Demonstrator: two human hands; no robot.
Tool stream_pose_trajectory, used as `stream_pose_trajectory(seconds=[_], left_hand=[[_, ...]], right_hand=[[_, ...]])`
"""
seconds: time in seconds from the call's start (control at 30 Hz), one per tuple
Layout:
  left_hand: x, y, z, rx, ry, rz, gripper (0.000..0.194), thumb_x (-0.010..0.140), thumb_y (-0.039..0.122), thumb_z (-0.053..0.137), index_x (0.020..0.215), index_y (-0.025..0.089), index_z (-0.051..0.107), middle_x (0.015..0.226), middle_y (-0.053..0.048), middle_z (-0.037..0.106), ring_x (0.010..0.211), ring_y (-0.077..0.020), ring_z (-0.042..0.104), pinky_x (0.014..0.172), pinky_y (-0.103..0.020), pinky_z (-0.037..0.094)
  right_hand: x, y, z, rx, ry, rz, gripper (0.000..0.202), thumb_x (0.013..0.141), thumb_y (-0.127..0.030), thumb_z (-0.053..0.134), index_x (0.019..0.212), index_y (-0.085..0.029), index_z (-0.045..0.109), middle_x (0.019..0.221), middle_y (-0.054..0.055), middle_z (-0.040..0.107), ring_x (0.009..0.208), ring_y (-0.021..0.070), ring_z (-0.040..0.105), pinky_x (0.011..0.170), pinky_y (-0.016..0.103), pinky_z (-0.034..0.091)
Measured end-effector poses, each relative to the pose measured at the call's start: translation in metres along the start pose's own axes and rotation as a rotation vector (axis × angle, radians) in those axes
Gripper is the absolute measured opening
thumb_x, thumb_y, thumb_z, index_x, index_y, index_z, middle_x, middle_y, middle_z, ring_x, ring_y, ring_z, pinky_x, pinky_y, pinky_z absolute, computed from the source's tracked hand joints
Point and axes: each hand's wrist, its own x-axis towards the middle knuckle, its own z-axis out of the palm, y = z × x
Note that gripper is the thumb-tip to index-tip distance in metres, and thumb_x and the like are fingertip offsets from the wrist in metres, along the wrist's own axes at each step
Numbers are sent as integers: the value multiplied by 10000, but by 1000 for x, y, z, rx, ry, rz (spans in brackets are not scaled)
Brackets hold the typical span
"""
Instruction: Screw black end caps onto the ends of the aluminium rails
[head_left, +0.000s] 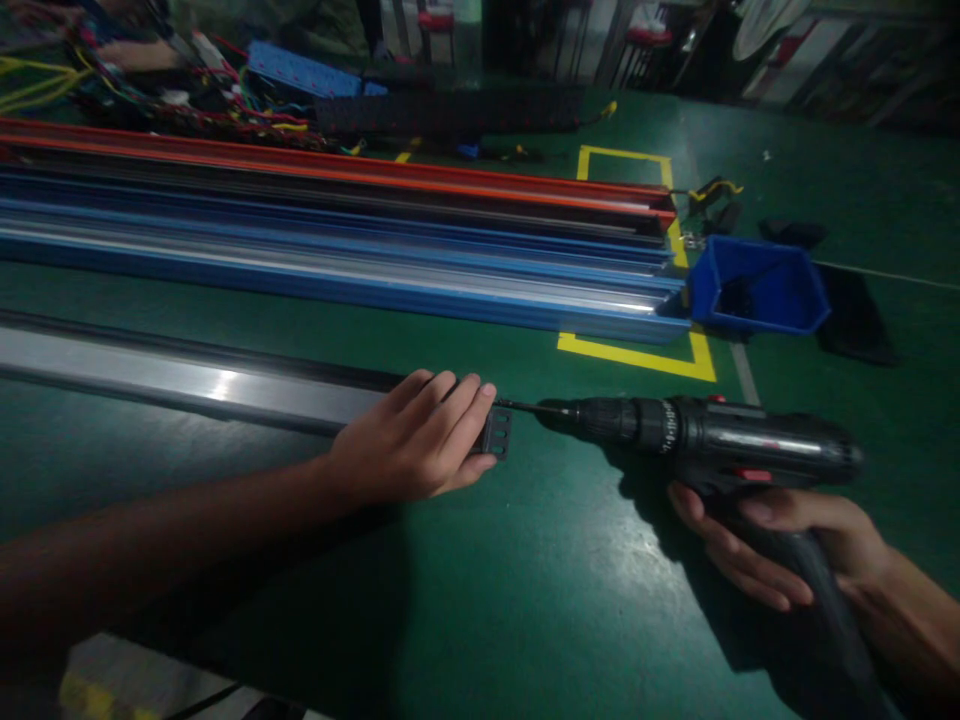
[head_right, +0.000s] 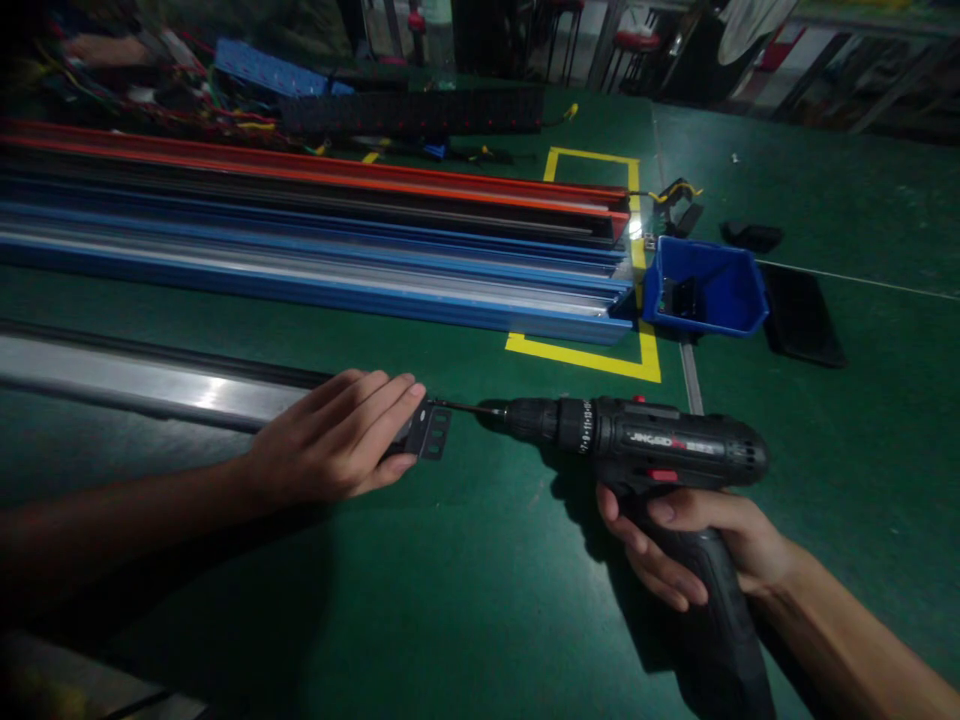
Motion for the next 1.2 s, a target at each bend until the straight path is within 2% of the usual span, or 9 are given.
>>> stream_pose_trajectory(seconds=[0.17, 0.33, 0.43, 0.53, 0.6, 0.7, 0.9, 1.2], left_hand=[[0, 0, 0, -52, 2, -23, 634, 965, 412, 689, 1421, -15, 578, 1225, -220, 738, 1104, -335, 706, 983, -474, 584], [1, -4, -5, -293, -28, -146, 577, 968, 366, 705, 1410, 41, 526, 1296, -207, 717, 1196, -331, 691, 1031, -470, 557], [7, -12, -11, -493, -146, -254, 535, 987, 414, 689, 1397, 112, 526, 1327, -166, 709, 1242, -311, 674, 1067, -468, 528], [15, -24, -17, -667, -337, -324, 538, 956, 488, 726, 1364, 170, 578, 1298, -114, 717, 1197, -274, 679, 1038, -419, 520], [19, -31, -20, -732, -393, -337, 558, 928, 501, 762, 1357, 185, 596, 1269, -101, 715, 1153, -258, 676, 995, -382, 522], [22, -38, -20, -779, -402, -324, 581, 890, 486, 811, 1350, 198, 605, 1234, -88, 707, 1110, -240, 664, 950, -342, 519], [21, -48, -13, -782, -411, -255, 618, 852, 501, 843, 1341, 196, 617, 1213, -66, 711, 1098, -226, 651, 957, -326, 488], [20, -45, -10, -733, -361, -229, 541, 904, 521, 777, 1305, 185, 641, 1148, -66, 727, 1027, -219, 649, 906, -313, 481]], right_hand=[[1, 0, -1, 0, -4, 2, 305, 947, -255, 681, 1185, -89, 776, 852, 75, 709, 397, 36, 526, 501, 212, 572], [1, -1, -1, -13, -20, -11, 312, 947, -265, 680, 1187, -90, 772, 852, 76, 709, 396, 34, 510, 505, 214, 573], [0, -1, -1, -21, -12, -4, 305, 945, -269, 677, 1177, -98, 776, 849, 71, 704, 398, 36, 501, 499, 213, 564], [0, -1, -1, -39, -10, -10, 307, 943, -281, 672, 1176, -111, 779, 843, 63, 694, 390, 36, 482, 484, 210, 547], [1, 0, -2, -55, -16, -25, 311, 941, -285, 668, 1173, -107, 777, 836, 61, 687, 386, 35, 467, 475, 207, 535], [3, -1, -4, -63, -30, -40, 323, 935, -277, 666, 1178, -91, 768, 833, 63, 682, 383, 40, 461, 462, 212, 522], [5, -3, -3, -73, -48, -48, 306, 950, -266, 667, 1173, -81, 763, 841, 66, 689, 383, 34, 468, 480, 205, 548], [4, -2, -3, -60, -45, -45, 290, 961, -257, 644, 1155, -73, 756, 831, 55, 669, 393, 32, 467, 480, 191, 545]])
